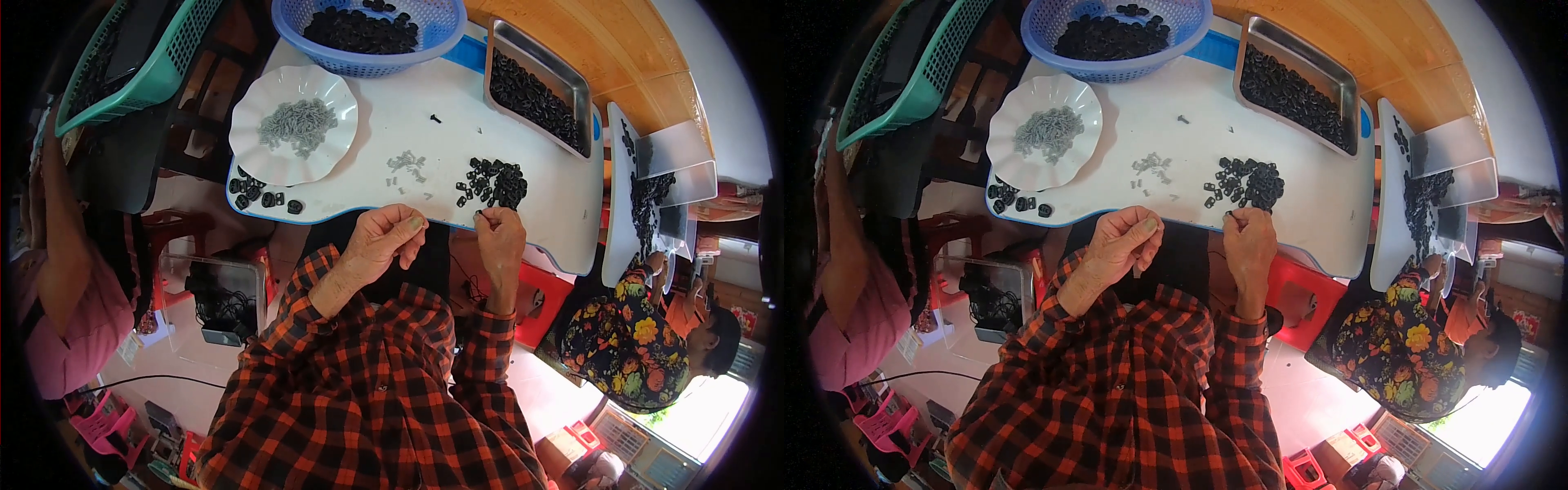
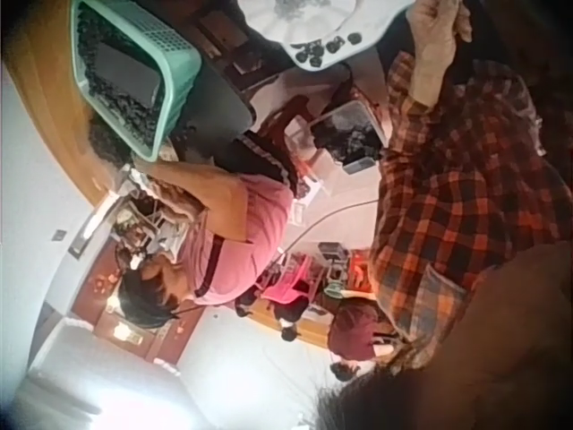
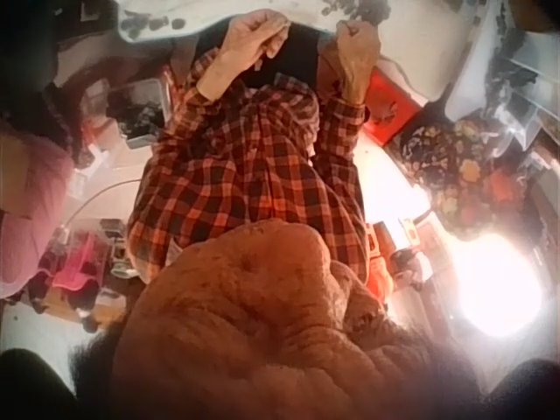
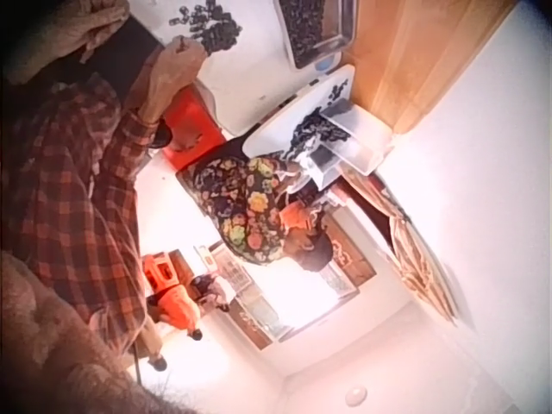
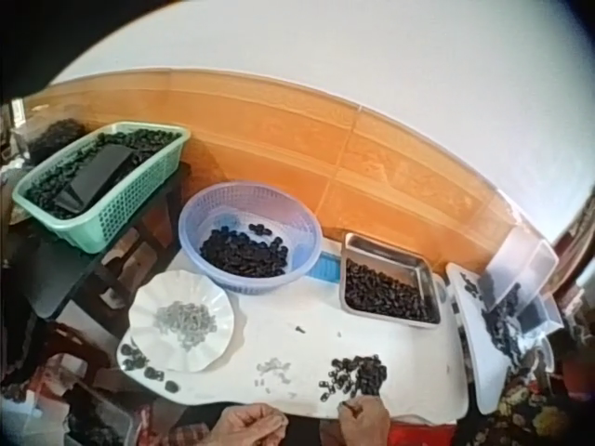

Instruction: The person sorts and assembles small plastic parts and rubber components by hand on a table.

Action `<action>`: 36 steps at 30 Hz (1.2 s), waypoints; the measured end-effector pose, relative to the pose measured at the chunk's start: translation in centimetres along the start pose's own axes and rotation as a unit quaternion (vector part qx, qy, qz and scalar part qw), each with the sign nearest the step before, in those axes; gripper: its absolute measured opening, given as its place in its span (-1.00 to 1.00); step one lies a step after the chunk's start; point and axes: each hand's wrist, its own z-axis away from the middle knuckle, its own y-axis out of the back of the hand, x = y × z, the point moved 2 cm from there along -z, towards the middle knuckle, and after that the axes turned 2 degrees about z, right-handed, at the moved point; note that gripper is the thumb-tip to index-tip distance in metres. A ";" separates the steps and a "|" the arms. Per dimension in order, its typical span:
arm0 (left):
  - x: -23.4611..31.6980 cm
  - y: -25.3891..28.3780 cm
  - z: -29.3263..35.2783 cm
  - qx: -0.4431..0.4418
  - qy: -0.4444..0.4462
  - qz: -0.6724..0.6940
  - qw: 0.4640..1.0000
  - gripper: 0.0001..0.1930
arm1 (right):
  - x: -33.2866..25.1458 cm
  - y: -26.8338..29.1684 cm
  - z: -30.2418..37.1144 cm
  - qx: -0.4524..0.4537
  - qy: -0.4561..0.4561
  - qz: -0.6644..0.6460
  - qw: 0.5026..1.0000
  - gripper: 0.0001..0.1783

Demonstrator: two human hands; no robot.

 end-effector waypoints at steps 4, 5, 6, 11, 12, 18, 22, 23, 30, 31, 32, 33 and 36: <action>0.0 0.0 0.1 -0.001 -0.008 -0.013 1.000 -0.82 | 0.0 0.1 -0.7 -0.058 -0.034 -0.046 0.997 -0.82; 0.1 0.1 0.2 0.000 -0.010 -0.012 1.000 -0.82 | -0.2 0.1 -0.7 -0.072 -0.035 -0.060 0.995 -0.82; 0.1 0.1 0.2 -0.005 -0.012 -0.014 1.000 -0.79 | -0.4 -0.1 -0.7 -0.086 -0.037 -0.074 0.993 -0.82; 0.5 0.2 0.3 -0.009 -0.011 -0.011 1.000 -0.75 | -2.1 0.0 0.7 -0.026 0.019 -0.108 0.994 -0.85; 0.6 0.2 0.3 -0.011 -0.009 -0.007 1.000 -0.75 | -2.9 0.1 1.1 0.002 -0.002 -0.192 0.981 -0.87; 1.2 -0.1 0.5 0.002 -0.013 0.000 1.000 -0.78 | -7.5 0.1 3.9 -0.093 -0.061 -0.416 0.903 -0.87; 1.2 -0.2 0.6 0.004 -0.017 0.011 1.000 -0.77 | -9.3 0.0 4.9 -0.108 -0.076 -0.458 0.879 -0.84; 1.2 -0.2 0.6 0.005 -0.018 0.011 1.000 -0.77 | -9.4 -0.1 5.0 -0.111 -0.067 -0.462 0.877 -0.82; 1.2 0.0 0.8 -0.001 -0.023 0.018 1.000 -0.77 | -10.0 -0.2 5.2 -0.113 -0.053 -0.454 0.882 -0.82; 1.2 0.0 0.8 -0.002 -0.023 0.019 1.000 -0.76 | -10.1 -0.1 5.3 -0.109 -0.055 -0.447 0.886 -0.82; 1.3 0.0 0.9 -0.003 -0.023 0.021 0.999 -0.76 | -10.2 -0.1 5.3 -0.106 -0.057 -0.439 0.890 -0.82; 1.4 -0.1 0.9 -0.007 -0.026 0.018 0.999 -0.76 | -10.2 -0.1 5.3 -0.106 -0.057 -0.439 0.890 -0.82; 1.4 0.0 0.9 -0.007 -0.030 0.003 1.000 -0.75 | -10.1 -0.2 5.3 -0.101 -0.055 -0.443 0.889 -0.82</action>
